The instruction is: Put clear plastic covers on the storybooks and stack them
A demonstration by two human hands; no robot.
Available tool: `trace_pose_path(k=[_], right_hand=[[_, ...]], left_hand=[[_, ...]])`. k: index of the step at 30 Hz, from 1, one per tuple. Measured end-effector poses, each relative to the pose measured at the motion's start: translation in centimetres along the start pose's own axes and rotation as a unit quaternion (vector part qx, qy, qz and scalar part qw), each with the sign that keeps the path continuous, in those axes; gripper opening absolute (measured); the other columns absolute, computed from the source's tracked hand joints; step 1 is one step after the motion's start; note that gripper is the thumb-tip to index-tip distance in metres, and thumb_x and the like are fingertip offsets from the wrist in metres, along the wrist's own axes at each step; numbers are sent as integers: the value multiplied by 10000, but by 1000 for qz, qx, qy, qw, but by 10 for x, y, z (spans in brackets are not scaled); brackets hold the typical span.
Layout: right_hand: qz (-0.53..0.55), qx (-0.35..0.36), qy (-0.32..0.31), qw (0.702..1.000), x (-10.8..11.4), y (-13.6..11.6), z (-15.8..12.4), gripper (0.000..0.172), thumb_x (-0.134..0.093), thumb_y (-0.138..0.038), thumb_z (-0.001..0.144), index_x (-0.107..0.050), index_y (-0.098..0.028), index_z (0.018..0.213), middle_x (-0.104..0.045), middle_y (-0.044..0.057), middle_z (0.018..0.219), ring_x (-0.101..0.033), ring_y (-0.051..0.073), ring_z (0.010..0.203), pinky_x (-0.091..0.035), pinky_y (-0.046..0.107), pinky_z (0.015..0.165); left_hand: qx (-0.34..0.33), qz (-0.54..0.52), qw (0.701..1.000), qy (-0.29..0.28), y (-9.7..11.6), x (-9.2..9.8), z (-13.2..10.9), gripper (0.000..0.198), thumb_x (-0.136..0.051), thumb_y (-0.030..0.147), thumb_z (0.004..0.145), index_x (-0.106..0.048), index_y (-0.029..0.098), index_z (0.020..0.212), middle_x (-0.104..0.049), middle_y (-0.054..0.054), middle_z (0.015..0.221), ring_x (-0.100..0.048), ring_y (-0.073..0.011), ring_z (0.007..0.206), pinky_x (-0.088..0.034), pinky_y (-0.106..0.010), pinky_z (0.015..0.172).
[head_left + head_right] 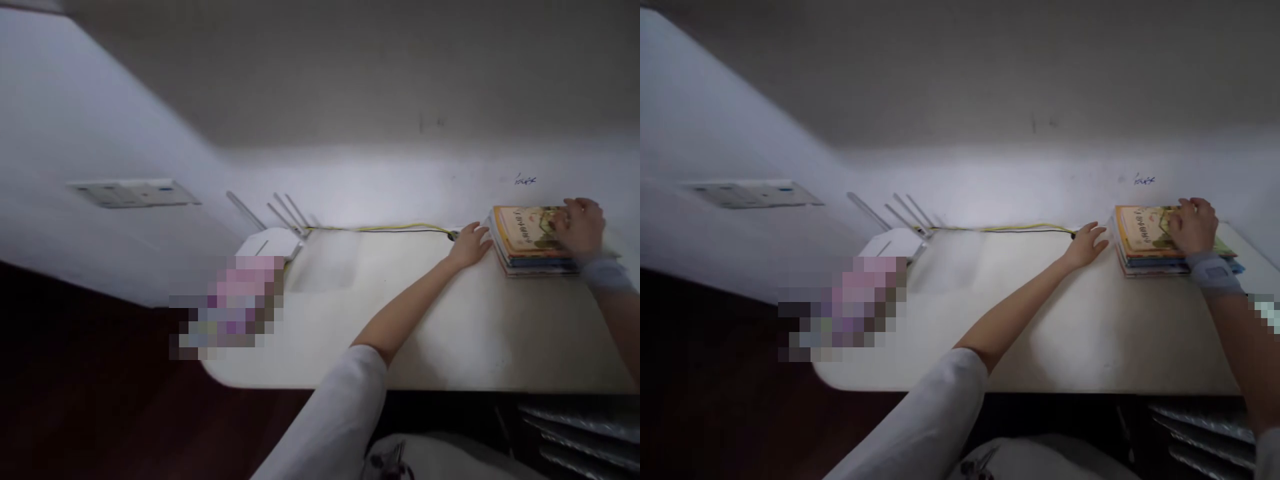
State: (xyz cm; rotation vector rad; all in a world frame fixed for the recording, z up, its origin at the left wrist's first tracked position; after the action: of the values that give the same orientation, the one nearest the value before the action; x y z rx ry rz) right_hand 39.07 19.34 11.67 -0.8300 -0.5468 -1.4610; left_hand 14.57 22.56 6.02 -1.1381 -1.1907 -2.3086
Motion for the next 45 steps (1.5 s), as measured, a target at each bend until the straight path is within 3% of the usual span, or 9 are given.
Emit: trace_pose_path(k=[3,7,12,18,28,34,40,43,45], right_hand=[[51,127,-4,991,3,-77,-48,528,-330,-438,942,-569,-86,1253,-541,238,1266,-465,332,1227,-351,464,1049],[83,258,-132,953,-30,-163,-133,507,-345,-464,942,-551,-139,1273,-537,204,1321,-460,312,1267,-357,478,1047],[74,261,-216,938,-68,-198,-192,584,-339,-501,940,-491,-110,1346,-460,235,1424,-405,343,1335,-362,513,1022],[60,263,-209,940,-75,-199,-201,548,-346,-493,941,-506,-157,1343,-482,200,1425,-433,323,1322,-333,529,1040],[44,266,-194,943,-67,-203,-202,543,-318,-475,960,-527,-127,1321,-504,203,1405,-451,313,1309,-351,506,1035],[90,221,-190,952,-58,-211,-202,538,-395,-462,934,-504,-105,1322,-501,242,1391,-458,352,1301,-344,551,1042],[318,125,-183,922,-31,-294,-238,868,-547,-506,845,-178,-62,1494,-371,271,1476,-381,349,1366,-363,531,1073],[403,28,-92,910,-8,-296,-235,742,-450,-420,913,-117,-145,1517,-331,213,1515,-354,287,1392,-365,511,1088],[399,34,-12,916,17,-280,-226,617,-413,-335,943,-199,-202,1506,-359,159,1513,-355,254,1394,-351,500,1105]], left_hand=[[8,72,997,26,-43,58,-64,376,-517,278,905,-558,175,1264,-470,-155,1438,-410,-248,1352,-321,-420,1124],[248,221,943,26,-140,134,-167,405,-511,238,903,-526,141,1296,-413,-164,1483,-347,-254,1392,-288,-385,1137],[393,274,878,5,-197,178,-261,444,-472,324,918,-502,74,1283,-413,-241,1448,-334,-372,1378,-338,-482,1067],[397,266,878,-21,-200,183,-279,341,-340,295,955,-628,156,1073,-624,-151,1169,-578,-258,1115,-450,-338,903],[424,266,865,6,-199,186,-280,344,-410,342,931,-682,152,1021,-672,-172,1101,-623,-291,1040,-465,-345,797],[421,264,867,46,-159,201,-269,402,-324,301,952,-702,167,952,-687,-158,1077,-646,-283,977,-447,-327,725],[223,101,962,118,-19,167,-231,347,-334,296,971,-658,177,936,-688,-69,769,-665,-188,726,-457,-281,682],[116,-29,976,183,43,162,-241,328,-361,366,978,-635,193,1030,-663,-17,701,-645,-129,606,-482,-237,637],[101,-86,963,234,55,172,-261,335,-366,389,979,-619,198,1087,-651,13,679,-620,-94,538,-489,-210,603]])
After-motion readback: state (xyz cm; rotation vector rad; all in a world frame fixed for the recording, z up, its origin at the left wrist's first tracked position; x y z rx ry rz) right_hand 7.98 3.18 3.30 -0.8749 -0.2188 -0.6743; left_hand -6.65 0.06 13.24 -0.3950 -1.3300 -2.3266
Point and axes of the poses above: each hand's wrist, its own z-axis towards the middle knuckle, its own x-axis out of the back of the hand, y = z × x, the point moved 8 cm from there along z, towards the middle knuckle
